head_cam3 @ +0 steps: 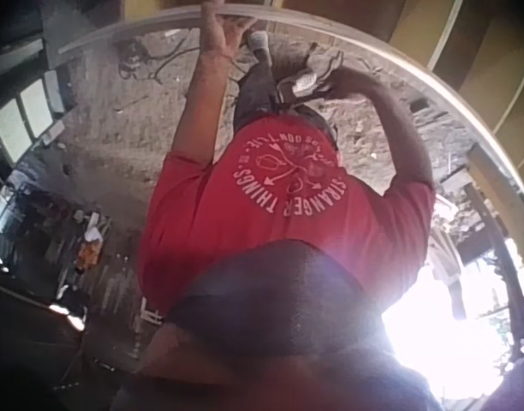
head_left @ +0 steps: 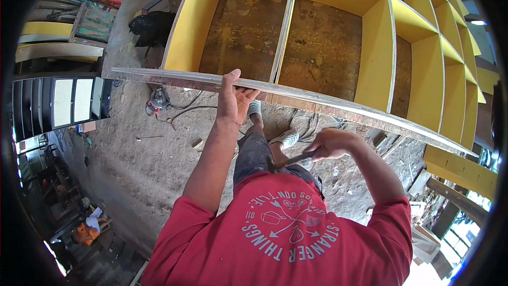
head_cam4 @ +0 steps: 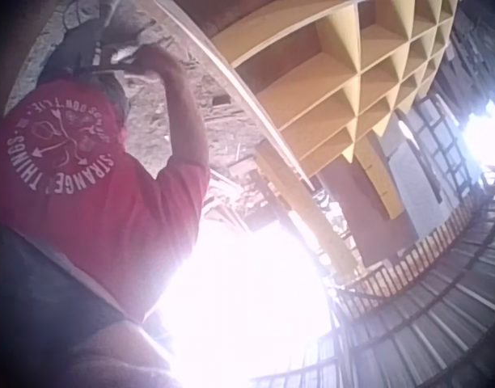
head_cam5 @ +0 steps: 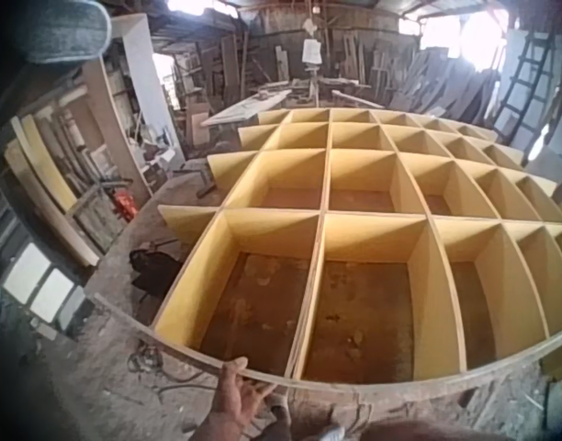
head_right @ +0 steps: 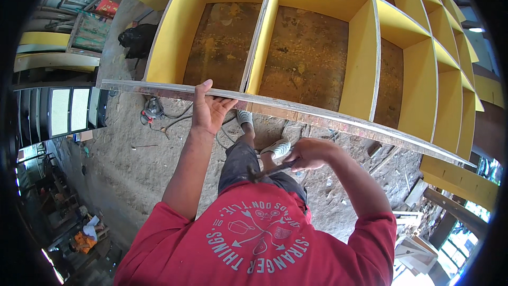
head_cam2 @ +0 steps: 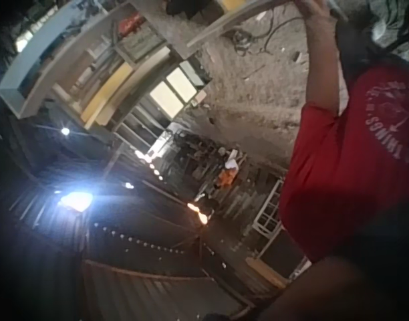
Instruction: The person attaches wooden strips to the edges of a shelf frame by positioning the wood pieces by hand and hammering in nails with a hammer.
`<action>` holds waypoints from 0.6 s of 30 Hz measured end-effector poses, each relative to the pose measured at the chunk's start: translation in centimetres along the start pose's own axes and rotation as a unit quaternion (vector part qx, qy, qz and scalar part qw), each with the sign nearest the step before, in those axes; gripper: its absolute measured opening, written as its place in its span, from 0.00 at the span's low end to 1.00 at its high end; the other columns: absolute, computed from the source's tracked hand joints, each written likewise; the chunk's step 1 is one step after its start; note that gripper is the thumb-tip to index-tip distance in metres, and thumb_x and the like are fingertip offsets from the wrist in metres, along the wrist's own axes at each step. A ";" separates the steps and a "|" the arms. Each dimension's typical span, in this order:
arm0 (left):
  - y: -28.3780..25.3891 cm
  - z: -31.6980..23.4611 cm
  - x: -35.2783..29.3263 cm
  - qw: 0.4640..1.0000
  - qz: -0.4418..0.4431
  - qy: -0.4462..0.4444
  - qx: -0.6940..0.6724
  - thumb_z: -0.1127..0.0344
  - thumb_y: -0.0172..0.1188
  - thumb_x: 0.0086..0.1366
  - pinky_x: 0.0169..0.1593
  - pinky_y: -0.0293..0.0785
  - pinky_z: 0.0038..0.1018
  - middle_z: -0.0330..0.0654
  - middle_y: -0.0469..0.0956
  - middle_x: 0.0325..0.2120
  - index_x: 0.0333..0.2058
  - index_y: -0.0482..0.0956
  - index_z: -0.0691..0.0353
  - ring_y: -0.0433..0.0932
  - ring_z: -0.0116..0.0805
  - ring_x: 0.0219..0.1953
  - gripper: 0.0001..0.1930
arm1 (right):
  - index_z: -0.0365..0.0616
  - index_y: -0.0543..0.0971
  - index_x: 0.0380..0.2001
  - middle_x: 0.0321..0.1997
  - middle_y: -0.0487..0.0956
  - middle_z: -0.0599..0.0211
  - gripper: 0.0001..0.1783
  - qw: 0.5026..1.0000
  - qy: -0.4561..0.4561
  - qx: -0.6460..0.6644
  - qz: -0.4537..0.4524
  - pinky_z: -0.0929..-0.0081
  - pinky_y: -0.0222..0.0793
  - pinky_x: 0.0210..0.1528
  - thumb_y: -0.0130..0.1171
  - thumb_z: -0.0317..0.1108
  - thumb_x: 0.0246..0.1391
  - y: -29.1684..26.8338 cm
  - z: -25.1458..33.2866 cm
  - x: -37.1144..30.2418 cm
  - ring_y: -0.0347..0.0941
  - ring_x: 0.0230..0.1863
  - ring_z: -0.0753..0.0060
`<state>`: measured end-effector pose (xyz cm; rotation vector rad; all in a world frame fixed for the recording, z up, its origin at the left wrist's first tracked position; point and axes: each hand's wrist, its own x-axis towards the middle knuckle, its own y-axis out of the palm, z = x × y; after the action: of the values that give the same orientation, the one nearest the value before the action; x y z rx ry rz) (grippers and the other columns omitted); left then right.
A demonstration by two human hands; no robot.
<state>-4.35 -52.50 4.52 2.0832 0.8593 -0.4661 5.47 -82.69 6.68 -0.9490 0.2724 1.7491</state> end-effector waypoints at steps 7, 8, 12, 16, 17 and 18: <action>0.2 -0.2 -0.3 1.000 0.006 -0.001 0.014 0.44 0.68 0.62 0.72 0.68 0.53 0.58 0.73 0.60 0.64 0.66 0.71 0.75 0.53 0.64 0.43 | 0.66 0.85 0.60 0.41 0.91 0.65 0.20 0.998 0.036 0.004 -0.044 0.62 0.79 0.45 0.67 0.45 0.66 0.2 -0.6 0.4 0.84 0.33 0.66; 0.1 -0.2 -0.2 1.000 0.007 -0.001 0.014 0.44 0.68 0.62 0.72 0.68 0.53 0.58 0.73 0.60 0.64 0.66 0.71 0.75 0.53 0.64 0.43 | 0.66 0.84 0.61 0.44 0.91 0.65 0.21 0.999 -0.038 -0.034 -0.004 0.63 0.79 0.44 0.67 0.44 0.66 -0.1 -0.5 0.0 0.85 0.34 0.67; 0.2 -0.3 0.0 1.000 0.008 -0.006 0.014 0.43 0.68 0.61 0.71 0.68 0.53 0.58 0.73 0.60 0.64 0.65 0.72 0.75 0.53 0.63 0.44 | 0.69 0.83 0.62 0.43 0.91 0.65 0.22 0.967 0.050 0.055 -0.245 0.64 0.78 0.43 0.67 0.46 0.66 -0.7 -1.5 0.5 0.84 0.33 0.72; 0.1 -0.3 -0.2 1.000 0.010 -0.007 0.022 0.42 0.68 0.61 0.72 0.68 0.52 0.59 0.73 0.59 0.64 0.64 0.73 0.75 0.54 0.63 0.45 | 0.65 0.85 0.59 0.39 0.90 0.56 0.19 0.996 -0.015 0.027 -0.082 0.61 0.80 0.44 0.65 0.47 0.66 0.2 -0.4 0.3 0.85 0.33 0.59; 0.1 -0.3 -0.3 1.000 0.011 -0.007 0.023 0.42 0.68 0.61 0.72 0.68 0.52 0.59 0.73 0.59 0.64 0.64 0.73 0.75 0.54 0.63 0.45 | 0.65 0.85 0.59 0.39 0.90 0.56 0.19 0.996 -0.014 0.027 -0.084 0.61 0.80 0.44 0.65 0.47 0.66 0.2 -0.6 0.1 0.85 0.33 0.59; 0.2 -0.2 -0.4 1.000 0.005 -0.002 0.027 0.42 0.68 0.61 0.72 0.68 0.52 0.59 0.72 0.60 0.65 0.63 0.73 0.75 0.54 0.63 0.46 | 0.65 0.85 0.59 0.40 0.90 0.56 0.19 0.997 -0.014 0.027 -0.075 0.60 0.80 0.45 0.65 0.46 0.66 0.0 -0.8 0.0 0.85 0.34 0.59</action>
<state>-4.43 -52.63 4.97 2.1343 0.8434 -0.4927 5.85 -83.16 6.11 -0.8821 0.2239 1.6085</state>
